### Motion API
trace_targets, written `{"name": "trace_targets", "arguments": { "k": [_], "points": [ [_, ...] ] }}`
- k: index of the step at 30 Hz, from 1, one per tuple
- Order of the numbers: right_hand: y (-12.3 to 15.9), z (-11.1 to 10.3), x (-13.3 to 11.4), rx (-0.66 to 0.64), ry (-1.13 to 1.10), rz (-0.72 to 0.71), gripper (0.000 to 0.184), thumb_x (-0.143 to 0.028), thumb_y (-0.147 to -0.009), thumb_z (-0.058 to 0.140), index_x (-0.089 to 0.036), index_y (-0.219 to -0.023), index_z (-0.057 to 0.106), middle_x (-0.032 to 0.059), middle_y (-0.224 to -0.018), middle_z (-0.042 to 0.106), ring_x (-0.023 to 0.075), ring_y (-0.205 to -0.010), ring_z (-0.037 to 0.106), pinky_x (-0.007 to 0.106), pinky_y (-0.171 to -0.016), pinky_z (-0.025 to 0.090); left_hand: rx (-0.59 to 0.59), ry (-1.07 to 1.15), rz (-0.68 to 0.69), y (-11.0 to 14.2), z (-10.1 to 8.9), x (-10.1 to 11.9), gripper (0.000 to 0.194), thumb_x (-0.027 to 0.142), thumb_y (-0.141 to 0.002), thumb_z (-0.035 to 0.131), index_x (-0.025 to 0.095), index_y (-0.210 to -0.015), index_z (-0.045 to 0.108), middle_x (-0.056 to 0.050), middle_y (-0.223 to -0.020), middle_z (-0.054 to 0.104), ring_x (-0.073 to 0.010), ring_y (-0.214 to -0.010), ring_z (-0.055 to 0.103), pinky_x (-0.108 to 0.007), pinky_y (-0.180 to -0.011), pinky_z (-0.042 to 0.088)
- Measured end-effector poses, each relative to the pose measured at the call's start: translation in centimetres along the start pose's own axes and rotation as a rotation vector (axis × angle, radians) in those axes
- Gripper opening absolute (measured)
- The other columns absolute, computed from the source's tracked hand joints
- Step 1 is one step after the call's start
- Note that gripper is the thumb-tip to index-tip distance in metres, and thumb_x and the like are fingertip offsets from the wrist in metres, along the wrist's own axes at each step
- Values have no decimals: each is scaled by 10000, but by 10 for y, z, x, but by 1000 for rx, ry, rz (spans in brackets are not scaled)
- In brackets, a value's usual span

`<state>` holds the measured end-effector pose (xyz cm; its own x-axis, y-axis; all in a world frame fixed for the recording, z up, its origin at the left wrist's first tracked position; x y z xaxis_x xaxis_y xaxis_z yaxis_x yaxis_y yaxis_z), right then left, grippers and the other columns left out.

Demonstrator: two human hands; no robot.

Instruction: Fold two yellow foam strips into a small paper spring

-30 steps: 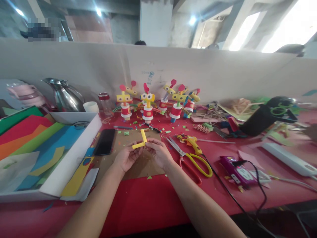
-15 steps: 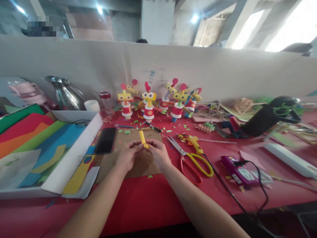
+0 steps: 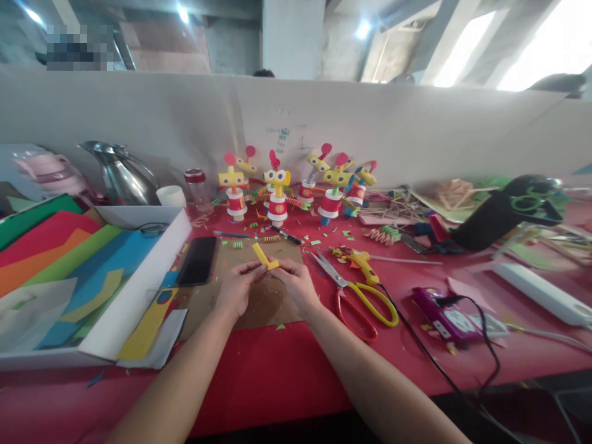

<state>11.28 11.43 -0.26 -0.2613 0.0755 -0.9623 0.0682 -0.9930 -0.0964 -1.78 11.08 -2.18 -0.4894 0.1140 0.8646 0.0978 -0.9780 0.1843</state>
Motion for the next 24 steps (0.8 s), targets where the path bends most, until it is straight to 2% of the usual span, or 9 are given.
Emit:
{"name": "trace_targets", "arguments": {
  "k": [3,5,9,15,20,24],
  "points": [
    [-1,3,3,-42,-25,22,123,-253,-649,697,-199,-745,753,30,-858,708,200,-890,614,309,-831,445,9,-26,37,-1,-2,1,331,235,-456,863,135,-742,730,-37,-723,730,-128,-677,654,-263,-760,490],
    [-2,2,7,-31,-56,52,131,-290,-655,708,-180,-717,743,36,-812,711,187,-824,617,301,-781,451,2,-34,45,-1,-1,0,322,244,-490,852,133,-766,731,-48,-756,736,-136,-709,660,-263,-771,489],
    [-3,1,14,18,-154,100,164,-283,-631,731,-162,-741,744,16,-701,686,130,-658,575,273,-697,445,-42,4,12,-1,2,-2,259,215,-551,823,128,-777,731,-56,-786,740,-133,-717,662,-239,-738,498],
    [-5,0,18,33,-265,128,147,-258,-608,744,-167,-724,746,15,-672,675,111,-619,558,263,-684,445,-15,140,-60,-4,-1,-6,70,165,-661,738,113,-706,726,-53,-731,721,-103,-678,642,-203,-705,510],
    [-6,-2,19,53,-292,101,156,-262,-612,730,-166,-735,738,27,-708,677,133,-659,566,270,-691,459,-118,86,-35,1,10,-7,216,174,-633,773,129,-841,736,-51,-818,733,-99,-722,645,-185,-721,495],
    [-3,1,19,61,-283,87,205,-252,-607,732,-176,-797,725,9,-722,673,127,-672,576,265,-707,462,-92,41,-39,4,10,-10,259,206,-577,816,140,-814,735,-31,-735,722,-99,-663,634,-183,-653,477]
  ]
}}
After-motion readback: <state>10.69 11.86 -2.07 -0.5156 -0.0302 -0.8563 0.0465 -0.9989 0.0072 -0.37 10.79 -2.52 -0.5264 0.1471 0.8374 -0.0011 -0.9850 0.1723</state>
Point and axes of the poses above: each hand's wrist, its own y-axis away from the middle knuckle, its own z-axis out of the palm, x = y × z, the point moved 8 cm from there along -y, towards the middle knuckle
